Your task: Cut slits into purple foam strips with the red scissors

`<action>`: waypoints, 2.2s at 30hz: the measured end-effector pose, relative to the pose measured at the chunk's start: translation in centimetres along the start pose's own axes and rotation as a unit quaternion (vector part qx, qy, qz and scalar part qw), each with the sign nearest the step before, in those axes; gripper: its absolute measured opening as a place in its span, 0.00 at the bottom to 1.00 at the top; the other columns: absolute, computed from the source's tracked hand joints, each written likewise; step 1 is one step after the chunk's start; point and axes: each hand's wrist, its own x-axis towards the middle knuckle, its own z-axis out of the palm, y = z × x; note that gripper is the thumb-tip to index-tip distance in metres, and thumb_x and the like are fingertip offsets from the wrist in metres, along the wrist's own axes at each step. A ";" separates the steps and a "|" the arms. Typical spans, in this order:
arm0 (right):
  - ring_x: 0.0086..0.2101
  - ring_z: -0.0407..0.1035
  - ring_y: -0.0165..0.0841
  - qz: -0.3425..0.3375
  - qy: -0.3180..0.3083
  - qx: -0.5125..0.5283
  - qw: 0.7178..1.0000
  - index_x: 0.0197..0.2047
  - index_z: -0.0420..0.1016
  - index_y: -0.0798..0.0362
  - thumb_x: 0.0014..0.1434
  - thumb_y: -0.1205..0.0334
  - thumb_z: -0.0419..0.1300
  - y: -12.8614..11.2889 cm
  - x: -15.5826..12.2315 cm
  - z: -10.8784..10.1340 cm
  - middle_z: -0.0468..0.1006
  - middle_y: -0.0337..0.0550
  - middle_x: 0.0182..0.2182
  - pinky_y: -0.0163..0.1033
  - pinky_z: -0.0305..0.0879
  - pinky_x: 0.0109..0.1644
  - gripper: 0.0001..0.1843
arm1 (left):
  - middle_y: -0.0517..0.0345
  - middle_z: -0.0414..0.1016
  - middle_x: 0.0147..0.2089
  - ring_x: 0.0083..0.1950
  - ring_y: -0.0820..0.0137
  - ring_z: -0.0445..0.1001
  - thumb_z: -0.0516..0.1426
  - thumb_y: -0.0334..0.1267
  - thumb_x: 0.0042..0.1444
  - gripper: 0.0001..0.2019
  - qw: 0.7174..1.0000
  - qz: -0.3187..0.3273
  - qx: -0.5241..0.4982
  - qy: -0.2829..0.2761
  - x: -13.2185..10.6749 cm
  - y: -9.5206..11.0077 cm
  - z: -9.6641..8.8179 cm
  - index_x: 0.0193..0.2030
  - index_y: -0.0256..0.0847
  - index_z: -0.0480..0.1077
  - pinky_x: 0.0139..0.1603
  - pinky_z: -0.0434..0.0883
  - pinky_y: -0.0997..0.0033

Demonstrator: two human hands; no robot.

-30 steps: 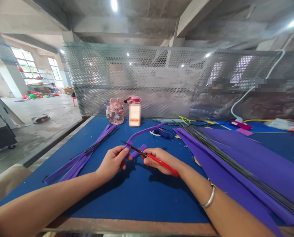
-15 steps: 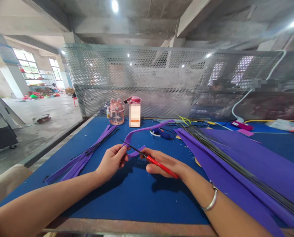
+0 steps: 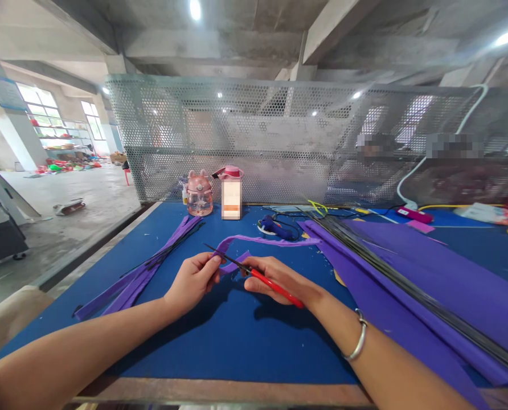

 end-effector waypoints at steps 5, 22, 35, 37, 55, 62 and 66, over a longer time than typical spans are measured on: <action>0.23 0.49 0.27 0.038 -0.010 0.004 0.999 0.37 0.68 0.55 0.59 0.27 0.50 -0.1 0.0 -0.1 0.59 0.34 0.24 0.33 0.49 0.27 0.35 | 0.61 0.71 0.23 0.17 0.78 0.62 0.57 0.58 0.53 0.21 1.000 -0.016 -0.016 -0.009 0.0 0.2 0.0 0.29 0.39 0.68 0.18 0.57 0.76; 0.32 0.60 0.34 0.002 -0.021 0.056 0.998 0.51 0.68 0.54 0.50 0.20 0.51 0.5 -0.5 -0.3 0.68 0.45 0.38 0.38 0.65 0.35 0.46 | 0.65 0.67 0.21 0.17 0.78 0.62 0.58 0.59 0.53 0.22 0.999 0.004 -0.048 0.020 0.1 -0.1 0.0 0.32 0.38 0.69 0.19 0.58 0.76; 0.29 0.59 0.32 0.023 -0.010 0.076 0.997 0.49 0.74 0.56 0.51 0.26 0.58 0.8 -0.1 0.2 0.69 0.40 0.29 0.36 0.60 0.32 0.41 | 0.65 0.66 0.21 0.18 0.78 0.60 0.56 0.55 0.56 0.19 1.000 0.011 -0.003 -0.011 -0.2 0.1 0.0 0.29 0.38 0.69 0.20 0.58 0.76; 0.27 0.56 0.30 0.039 -0.010 0.080 0.996 0.47 0.74 0.57 0.51 0.25 0.58 0.7 0.0 0.3 0.67 0.38 0.28 0.35 0.56 0.30 0.41 | 0.64 0.66 0.21 0.18 0.78 0.60 0.56 0.54 0.56 0.18 1.000 0.009 0.000 -0.009 -0.2 0.1 0.0 0.29 0.39 0.68 0.20 0.57 0.76; 0.18 0.57 0.26 0.222 -0.153 0.546 0.793 0.42 0.66 0.52 0.50 0.16 0.36 1.4 0.9 1.4 0.64 0.35 0.22 0.31 0.62 0.19 0.47 | 0.66 0.65 0.21 0.17 0.81 0.48 0.58 0.53 0.52 0.18 0.982 -0.145 -0.121 -0.012 1.4 1.3 -1.0 0.34 0.38 0.71 0.19 0.43 0.74; 0.19 0.66 0.29 0.189 -0.077 0.537 0.819 0.41 0.68 0.53 0.52 0.18 0.37 2.0 1.2 1.6 0.68 0.36 0.21 0.35 0.69 0.24 0.46 | 0.66 0.65 0.20 0.15 0.81 0.50 0.60 0.53 0.51 0.18 0.990 -0.126 -0.058 0.014 3.7 1.7 -2.9 0.33 0.38 0.70 0.18 0.44 0.75; 0.19 0.65 0.28 0.125 0.059 0.446 0.884 0.40 0.70 0.53 0.52 0.22 0.52 0.7 1.5 -1.0 0.69 0.35 0.22 0.36 0.69 0.27 0.39 | 0.64 0.67 0.21 0.18 0.78 0.57 0.59 0.56 0.51 0.20 0.999 -0.047 -0.002 0.027 5.1 2.3 -3.0 0.33 0.37 0.71 0.20 0.51 0.75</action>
